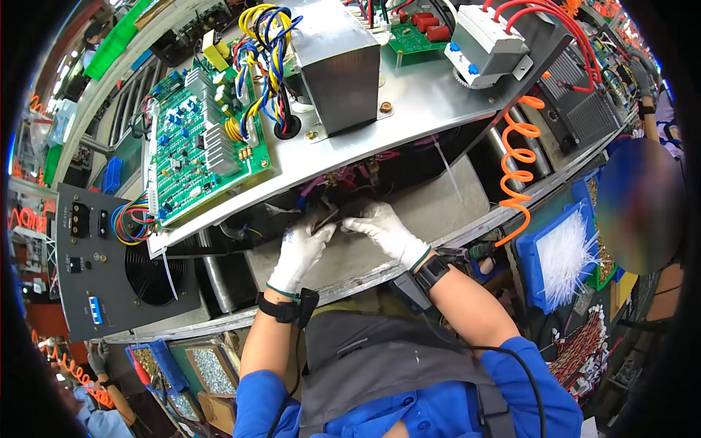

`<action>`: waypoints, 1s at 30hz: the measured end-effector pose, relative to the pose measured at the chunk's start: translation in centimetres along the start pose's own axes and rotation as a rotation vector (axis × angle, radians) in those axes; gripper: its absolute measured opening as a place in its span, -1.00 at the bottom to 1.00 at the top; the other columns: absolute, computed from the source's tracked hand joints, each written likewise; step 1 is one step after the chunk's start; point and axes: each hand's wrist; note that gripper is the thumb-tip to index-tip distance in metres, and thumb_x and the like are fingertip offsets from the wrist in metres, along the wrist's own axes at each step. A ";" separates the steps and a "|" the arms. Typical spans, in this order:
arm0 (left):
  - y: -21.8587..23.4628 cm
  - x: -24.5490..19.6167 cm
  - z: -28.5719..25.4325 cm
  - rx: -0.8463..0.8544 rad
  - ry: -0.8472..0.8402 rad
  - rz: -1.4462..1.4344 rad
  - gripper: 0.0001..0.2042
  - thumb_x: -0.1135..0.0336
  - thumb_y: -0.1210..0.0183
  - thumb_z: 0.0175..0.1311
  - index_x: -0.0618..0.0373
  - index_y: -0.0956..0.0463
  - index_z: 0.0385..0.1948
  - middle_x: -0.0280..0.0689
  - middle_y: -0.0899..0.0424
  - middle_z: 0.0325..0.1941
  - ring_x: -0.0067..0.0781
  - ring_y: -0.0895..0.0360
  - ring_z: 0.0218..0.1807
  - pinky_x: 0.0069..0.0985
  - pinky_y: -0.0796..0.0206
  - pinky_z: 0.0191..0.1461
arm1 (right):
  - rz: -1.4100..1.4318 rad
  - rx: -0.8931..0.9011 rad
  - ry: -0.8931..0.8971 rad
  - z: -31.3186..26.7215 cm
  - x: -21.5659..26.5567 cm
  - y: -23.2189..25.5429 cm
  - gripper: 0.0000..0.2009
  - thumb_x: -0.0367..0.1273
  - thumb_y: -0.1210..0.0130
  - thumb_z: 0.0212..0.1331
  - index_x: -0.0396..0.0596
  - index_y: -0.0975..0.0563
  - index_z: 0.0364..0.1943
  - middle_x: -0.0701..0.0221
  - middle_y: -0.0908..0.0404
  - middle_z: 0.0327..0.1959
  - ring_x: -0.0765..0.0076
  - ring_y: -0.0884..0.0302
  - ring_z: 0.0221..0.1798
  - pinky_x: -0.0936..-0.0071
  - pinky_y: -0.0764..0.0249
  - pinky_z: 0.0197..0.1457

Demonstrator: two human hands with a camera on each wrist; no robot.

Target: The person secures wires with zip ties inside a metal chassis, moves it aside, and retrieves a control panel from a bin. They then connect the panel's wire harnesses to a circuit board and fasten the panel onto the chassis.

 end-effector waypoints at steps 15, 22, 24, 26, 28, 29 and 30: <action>-0.7 0.7 -0.9 -0.295 -0.407 0.562 -0.65 0.33 -0.25 0.15 0.17 -0.48 -0.03 -0.21 -0.68 -0.30 -0.33 -0.63 -0.37 -0.41 -0.43 -0.29 | 0.156 -0.216 0.038 -2.4 -3.0 -3.7 -0.85 -0.49 -0.23 0.20 -0.22 -0.62 -0.17 0.45 -0.68 -0.25 0.63 -0.55 -0.17 0.64 -0.47 -0.02; 0.4 1.1 -0.2 -0.335 -0.416 0.578 -0.74 0.22 -0.28 0.11 0.06 -0.57 -0.19 -0.12 -0.68 -0.33 -0.05 -0.65 -0.28 -0.25 -0.48 -0.20 | 0.180 -0.180 -0.027 -4.0 -2.8 -6.0 -0.79 -0.56 -0.16 0.22 -0.21 -0.61 -0.06 0.44 -0.68 -0.14 0.66 -0.54 -0.13 0.65 -0.46 0.04; 0.4 1.4 0.0 -0.376 -0.466 0.604 -0.87 0.34 -0.24 0.14 0.04 -0.59 -0.29 -0.18 -0.68 -0.31 -0.12 -0.65 -0.29 -0.31 -0.48 -0.27 | 0.197 -0.160 -0.040 -3.9 -2.7 -6.1 -0.79 -0.56 -0.16 0.23 -0.21 -0.60 -0.05 0.44 -0.68 -0.13 0.66 -0.53 -0.12 0.66 -0.46 0.02; 0.2 2.0 -0.4 -0.411 -0.508 0.632 -0.86 0.35 -0.23 0.15 0.03 -0.60 -0.26 -0.19 -0.68 -0.31 -0.12 -0.65 -0.29 -0.30 -0.47 -0.28 | 0.065 -0.047 -0.058 -3.5 -1.5 -5.2 -0.78 -0.55 -0.13 0.25 -0.23 -0.59 -0.04 0.44 -0.67 -0.13 0.68 -0.52 -0.12 0.70 -0.46 -0.03; 0.4 3.8 -0.6 -0.417 -0.674 0.660 -0.75 0.40 -0.19 0.12 0.00 -0.60 -0.12 -0.24 -0.65 -0.35 -0.17 -0.63 -0.34 -0.32 -0.47 -0.30 | -0.084 0.062 0.030 -2.9 -0.3 -2.8 -0.73 -0.48 -0.15 0.25 -0.18 -0.56 0.03 0.45 -0.65 -0.19 0.62 -0.54 -0.17 0.65 -0.47 -0.06; 0.8 3.0 -0.9 -0.419 -0.678 0.659 -0.75 0.40 -0.19 0.12 0.00 -0.60 -0.12 -0.24 -0.65 -0.35 -0.17 -0.63 -0.34 -0.32 -0.47 -0.30 | -0.276 0.076 0.096 -2.6 0.8 -1.7 -0.71 -0.44 -0.17 0.23 -0.14 -0.55 0.05 0.41 -0.65 -0.20 0.55 -0.57 -0.18 0.60 -0.49 -0.05; 1.2 1.7 -1.5 -0.232 -0.683 0.719 -0.68 0.42 -0.17 0.09 -0.02 -0.58 -0.06 -0.26 -0.63 -0.37 -0.21 -0.63 -0.36 -0.35 -0.47 -0.30 | -0.766 0.087 0.216 -1.8 1.2 -0.2 -0.53 -0.42 -0.19 0.17 -0.10 -0.43 0.21 0.24 -0.60 0.01 0.45 -0.59 -0.04 0.50 -0.49 0.13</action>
Point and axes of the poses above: each hand's wrist, its own z-axis towards the middle knuckle, its own y-axis out of the back of the hand, x = y × z
